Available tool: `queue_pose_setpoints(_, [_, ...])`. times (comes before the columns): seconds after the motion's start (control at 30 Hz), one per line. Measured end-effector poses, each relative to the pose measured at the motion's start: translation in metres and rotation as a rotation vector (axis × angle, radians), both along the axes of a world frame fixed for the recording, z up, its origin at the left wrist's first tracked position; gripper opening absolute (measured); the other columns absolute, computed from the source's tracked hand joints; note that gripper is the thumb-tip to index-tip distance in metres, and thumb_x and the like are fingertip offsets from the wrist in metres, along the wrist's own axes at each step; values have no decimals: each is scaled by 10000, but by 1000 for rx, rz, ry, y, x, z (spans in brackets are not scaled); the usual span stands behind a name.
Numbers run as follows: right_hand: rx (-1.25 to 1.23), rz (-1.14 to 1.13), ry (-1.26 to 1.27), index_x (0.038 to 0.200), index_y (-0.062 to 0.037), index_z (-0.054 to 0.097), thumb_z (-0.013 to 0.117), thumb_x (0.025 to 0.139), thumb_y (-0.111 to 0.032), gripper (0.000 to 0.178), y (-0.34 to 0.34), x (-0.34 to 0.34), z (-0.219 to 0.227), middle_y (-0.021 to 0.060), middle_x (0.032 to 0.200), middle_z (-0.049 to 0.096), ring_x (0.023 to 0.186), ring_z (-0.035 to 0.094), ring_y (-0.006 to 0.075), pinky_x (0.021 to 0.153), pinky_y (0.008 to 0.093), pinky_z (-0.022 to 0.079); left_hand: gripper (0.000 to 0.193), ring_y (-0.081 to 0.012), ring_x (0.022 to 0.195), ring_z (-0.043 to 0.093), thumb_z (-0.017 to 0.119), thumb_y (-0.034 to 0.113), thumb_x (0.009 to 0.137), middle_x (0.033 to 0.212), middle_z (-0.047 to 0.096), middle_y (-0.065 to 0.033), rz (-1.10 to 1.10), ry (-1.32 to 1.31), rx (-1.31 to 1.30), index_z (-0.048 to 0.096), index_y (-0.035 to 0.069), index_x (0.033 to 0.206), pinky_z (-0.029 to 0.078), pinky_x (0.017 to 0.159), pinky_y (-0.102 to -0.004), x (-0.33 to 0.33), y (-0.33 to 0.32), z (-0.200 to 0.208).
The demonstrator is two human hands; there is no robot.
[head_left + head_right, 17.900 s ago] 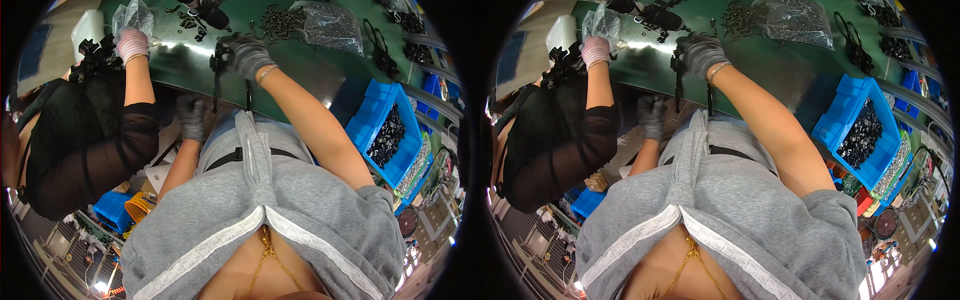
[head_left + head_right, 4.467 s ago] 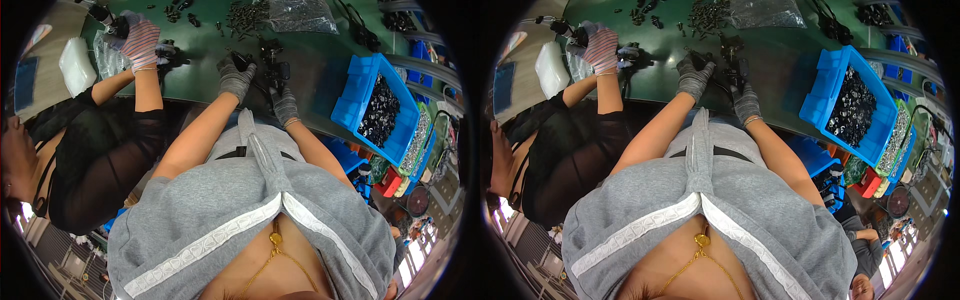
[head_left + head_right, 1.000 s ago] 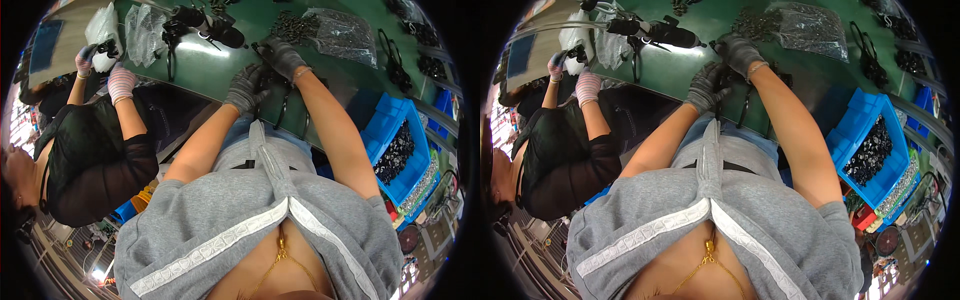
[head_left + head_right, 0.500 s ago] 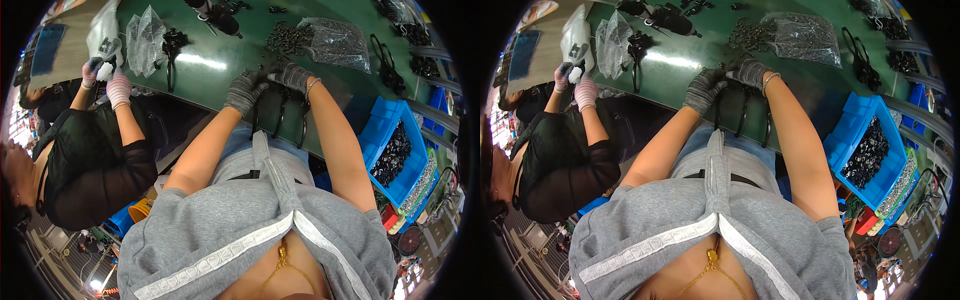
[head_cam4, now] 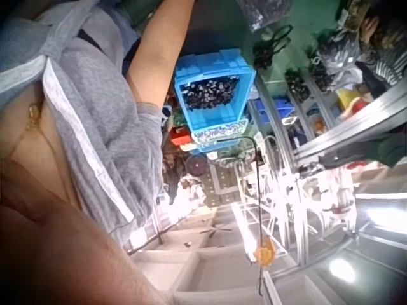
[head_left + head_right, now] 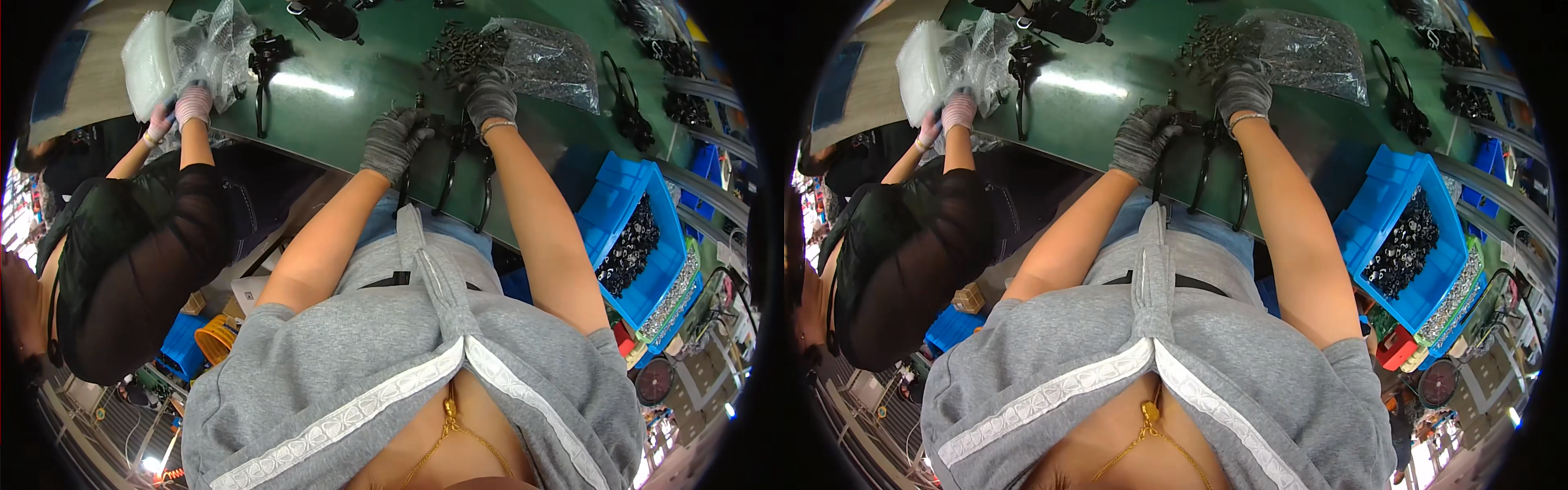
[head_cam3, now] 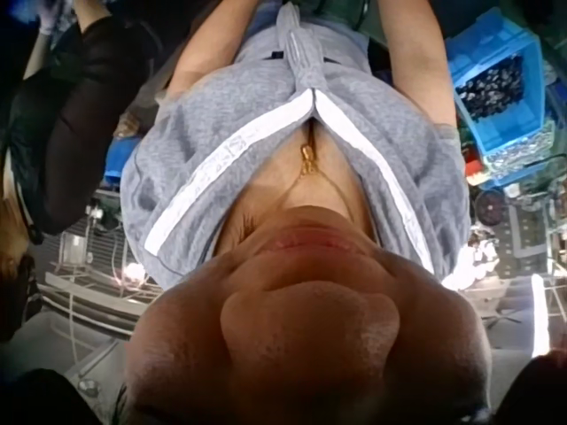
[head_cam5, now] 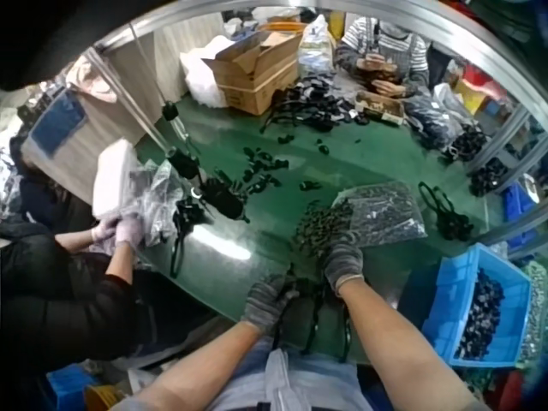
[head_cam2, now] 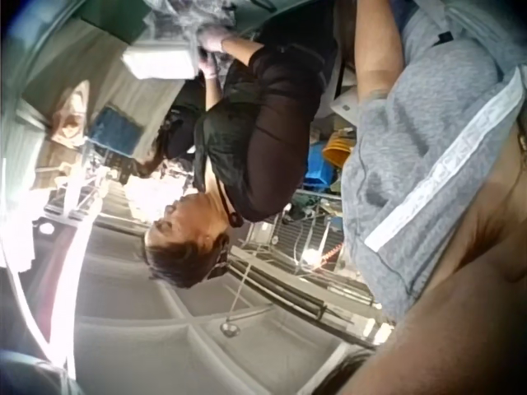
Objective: Assembling small black components and wiring at a factory manual workstation.
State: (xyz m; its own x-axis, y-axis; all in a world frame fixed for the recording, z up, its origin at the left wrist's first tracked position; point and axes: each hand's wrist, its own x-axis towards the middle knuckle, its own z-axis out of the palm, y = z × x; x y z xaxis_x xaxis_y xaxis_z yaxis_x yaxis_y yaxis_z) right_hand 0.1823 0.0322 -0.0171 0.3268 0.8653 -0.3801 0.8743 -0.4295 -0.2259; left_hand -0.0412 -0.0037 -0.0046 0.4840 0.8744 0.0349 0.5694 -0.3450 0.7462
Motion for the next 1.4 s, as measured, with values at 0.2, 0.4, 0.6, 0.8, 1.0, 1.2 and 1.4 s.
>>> queue_pose_setpoints(0.2, [77, 120, -33, 1043, -132, 734, 656, 855, -267, 245, 2, 13, 0, 172, 1092, 685, 1016, 653, 343, 879, 436, 522, 356, -331, 953, 616, 748, 251, 795, 1025, 635, -144, -1, -23, -94, 669, 100, 1107, 497, 855, -420, 1, 0, -3])
queue_pose_setpoints(0.4, [195, 287, 403, 1047, -84, 666, 672, 850, -243, 253, -33, -15, 76, 178, 984, 672, 931, 650, 355, 854, 431, 510, 381, -341, 982, 615, 743, 284, 795, 1057, 636, -153, -13, 50, -135, 675, 102, 1122, 495, 879, -424, -2, 4, 3])
queue_pose_setpoints(0.6, [-47, 463, 189, 1043, -70, 654, 646, 855, -234, 250, -40, -30, 86, 179, 948, 659, 936, 636, 352, 844, 431, 498, 394, -345, 1007, 616, 749, 289, 779, 1090, 638, -161, -25, 83, -110, 679, 94, 1115, 496, 885, -424, 0, 6, -3])
queue_pose_setpoints(0.8, [79, 641, 7, 1011, -86, 665, 652, 848, -232, 219, -50, -33, 83, 167, 951, 660, 938, 623, 341, 848, 444, 488, 372, -340, 1001, 618, 737, 258, 782, 1098, 638, -154, -10, 125, -64, 679, 110, 1118, 496, 884, -420, 2, 5, -12])
queue_pose_setpoints(1.0, [110, 567, 123, 1015, -103, 694, 649, 860, -216, 197, -54, -38, 82, 150, 1007, 667, 987, 623, 324, 916, 425, 476, 366, -334, 996, 621, 729, 250, 786, 1095, 637, -148, -35, 121, -90, 676, 118, 1124, 497, 882, -414, 3, 7, -4])
queue_pose_setpoints(1.2, [-19, 398, 196, 1105, -109, 675, 636, 880, -175, 238, -48, -46, 94, 126, 1073, 675, 1043, 619, 321, 929, 425, 480, 380, -324, 999, 625, 733, 266, 784, 1086, 647, -136, -27, 108, -112, 680, 124, 1132, 497, 887, -403, 2, 8, -2])
queue_pose_setpoints(1.4, [-13, 511, -82, 1026, -99, 694, 611, 894, -294, 249, -48, -52, 85, 131, 1057, 664, 1065, 610, 302, 938, 415, 470, 401, -314, 995, 631, 753, 270, 768, 1072, 654, -136, -52, 113, -159, 685, 121, 1134, 500, 883, -395, 4, 11, -2])
